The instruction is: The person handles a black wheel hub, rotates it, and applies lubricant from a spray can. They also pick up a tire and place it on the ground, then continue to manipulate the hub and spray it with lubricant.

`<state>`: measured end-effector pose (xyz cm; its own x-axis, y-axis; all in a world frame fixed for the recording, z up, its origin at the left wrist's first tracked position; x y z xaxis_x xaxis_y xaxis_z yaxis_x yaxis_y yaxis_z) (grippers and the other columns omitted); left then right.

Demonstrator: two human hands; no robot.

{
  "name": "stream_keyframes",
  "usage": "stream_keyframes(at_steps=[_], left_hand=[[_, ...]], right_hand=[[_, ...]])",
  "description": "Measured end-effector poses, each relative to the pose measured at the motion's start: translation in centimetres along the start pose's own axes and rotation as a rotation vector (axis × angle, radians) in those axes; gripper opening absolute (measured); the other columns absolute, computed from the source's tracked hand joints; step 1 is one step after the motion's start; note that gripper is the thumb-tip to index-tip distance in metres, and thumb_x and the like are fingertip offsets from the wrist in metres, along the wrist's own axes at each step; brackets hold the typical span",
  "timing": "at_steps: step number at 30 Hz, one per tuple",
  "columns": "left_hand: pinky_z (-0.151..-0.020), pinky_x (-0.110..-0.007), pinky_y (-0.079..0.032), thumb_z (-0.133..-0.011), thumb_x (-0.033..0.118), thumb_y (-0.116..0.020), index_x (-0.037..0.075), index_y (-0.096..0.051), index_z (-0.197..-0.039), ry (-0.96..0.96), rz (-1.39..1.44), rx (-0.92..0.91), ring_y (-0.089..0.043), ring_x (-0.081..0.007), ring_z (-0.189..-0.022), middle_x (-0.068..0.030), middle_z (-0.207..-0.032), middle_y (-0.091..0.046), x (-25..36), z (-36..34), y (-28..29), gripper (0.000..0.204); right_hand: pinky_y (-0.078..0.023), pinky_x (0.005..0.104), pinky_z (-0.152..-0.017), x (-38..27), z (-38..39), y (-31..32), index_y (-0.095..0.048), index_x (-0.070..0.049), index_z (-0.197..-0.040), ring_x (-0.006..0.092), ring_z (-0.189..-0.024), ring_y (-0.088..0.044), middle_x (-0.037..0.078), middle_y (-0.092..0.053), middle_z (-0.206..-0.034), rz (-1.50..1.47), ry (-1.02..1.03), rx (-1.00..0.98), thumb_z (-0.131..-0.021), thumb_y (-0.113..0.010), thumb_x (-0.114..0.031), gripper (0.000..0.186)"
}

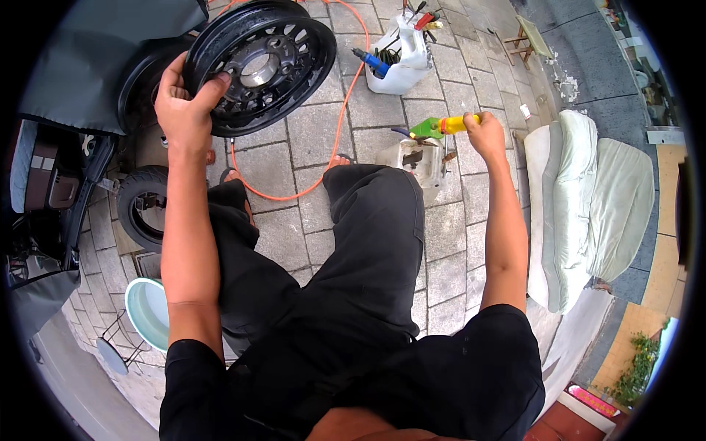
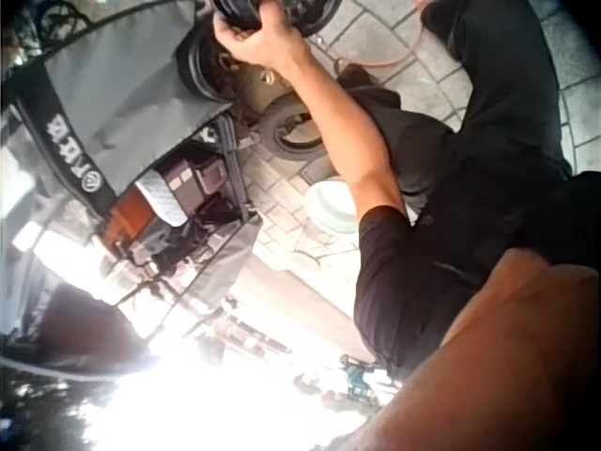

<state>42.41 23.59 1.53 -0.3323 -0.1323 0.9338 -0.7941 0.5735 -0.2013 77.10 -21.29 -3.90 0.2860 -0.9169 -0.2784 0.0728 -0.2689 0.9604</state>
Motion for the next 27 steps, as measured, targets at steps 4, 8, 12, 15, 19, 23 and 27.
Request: stream_keyframes(at_steps=[4,8,12,15,19,23,27], left_hand=[[-0.092,-0.029,-0.058,-0.082,-0.001,-0.082,-0.011,-0.056,-0.138,-0.045,0.048,0.014,-0.072,-0.0166,-0.101,-0.0128,-0.117,-0.073,1.0,0.4,0.2,0.062],[-0.094,-0.029,-0.057,-0.081,-0.001,-0.083,-0.010,-0.056,-0.136,-0.097,0.173,-0.010,-0.071,-0.0161,-0.105,-0.0125,-0.120,-0.072,1.9,0.8,0.0,0.062],[-0.100,-0.030,-0.054,-0.082,0.001,-0.083,-0.011,-0.052,-0.138,-0.033,0.282,0.050,-0.068,-0.0169,-0.111,-0.0129,-0.123,-0.070,1.3,3.0,-0.9,0.065],[-0.097,-0.031,-0.056,-0.080,0.002,-0.085,-0.012,-0.052,-0.138,0.010,0.288,0.099,-0.070,-0.0173,-0.108,-0.0137,-0.122,-0.070,1.2,5.8,1.2,0.068],[-0.095,-0.031,-0.057,-0.077,0.007,-0.086,-0.015,-0.052,-0.138,-0.017,0.125,0.185,-0.070,-0.0169,-0.106,-0.0148,-0.120,-0.072,0.6,6.8,2.6,0.073],[-0.099,-0.031,-0.054,-0.081,-0.001,-0.080,-0.009,-0.052,-0.141,0.053,0.242,0.152,-0.069,-0.0176,-0.109,-0.0116,-0.122,-0.070,1.4,7.0,3.1,0.067],[-0.099,-0.031,-0.054,-0.081,-0.001,-0.081,-0.009,-0.053,-0.141,0.023,0.295,0.158,-0.069,-0.0175,-0.108,-0.0118,-0.122,-0.070,1.7,6.8,3.6,0.067]], right_hand=[[-0.058,0.0363,-0.070,2.3,7.3,7.6,-0.068,0.005,-0.120,0.0229,-0.078,-0.071,0.014,-0.073,-0.089,-0.571,-0.077,0.178,-0.102,-0.071,-0.036,0.046],[-0.054,0.0316,-0.058,-1.1,16.4,8.4,-0.053,0.002,-0.136,0.0192,-0.063,-0.063,0.011,-0.067,-0.090,-1.418,0.005,-0.058,-0.104,-0.069,-0.030,0.048],[-0.046,0.0257,-0.057,-8.1,17.6,4.4,-0.058,0.001,-0.131,0.0091,-0.059,-0.050,0.006,-0.061,-0.083,-1.432,-0.030,-0.521,-0.101,-0.073,-0.030,0.046],[-0.042,0.0241,-0.053,-13.9,21.0,3.1,-0.061,0.002,-0.129,0.0061,-0.058,-0.044,0.003,-0.058,-0.081,-1.644,0.052,-0.647,-0.102,-0.073,-0.026,0.042],[-0.042,0.0217,-0.052,-17.1,24.7,3.4,-0.059,0.004,-0.140,0.0056,-0.062,-0.050,0.003,-0.061,-0.085,-1.382,0.178,-0.572,-0.100,-0.076,-0.018,0.049],[-0.042,0.0196,-0.054,-20.1,26.1,1.1,-0.062,0.004,-0.140,0.0023,-0.065,-0.053,-0.003,-0.064,-0.083,-1.150,0.145,-0.488,-0.100,-0.078,-0.017,0.048],[-0.042,0.0188,-0.049,-22.3,26.8,-0.4,-0.059,0.006,-0.143,0.0024,-0.062,-0.054,-0.001,-0.064,-0.085,-1.136,0.164,-0.499,-0.100,-0.078,-0.017,0.053]])
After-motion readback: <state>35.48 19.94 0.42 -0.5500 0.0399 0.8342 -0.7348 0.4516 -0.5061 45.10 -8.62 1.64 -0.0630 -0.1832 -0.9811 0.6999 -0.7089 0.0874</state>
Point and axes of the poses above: each hand's wrist, its own z-axis away from the middle knuckle, its own y-axis out of the back of the hand, x = y × z, the point moved 2 cm from there along -z, towards the middle knuckle
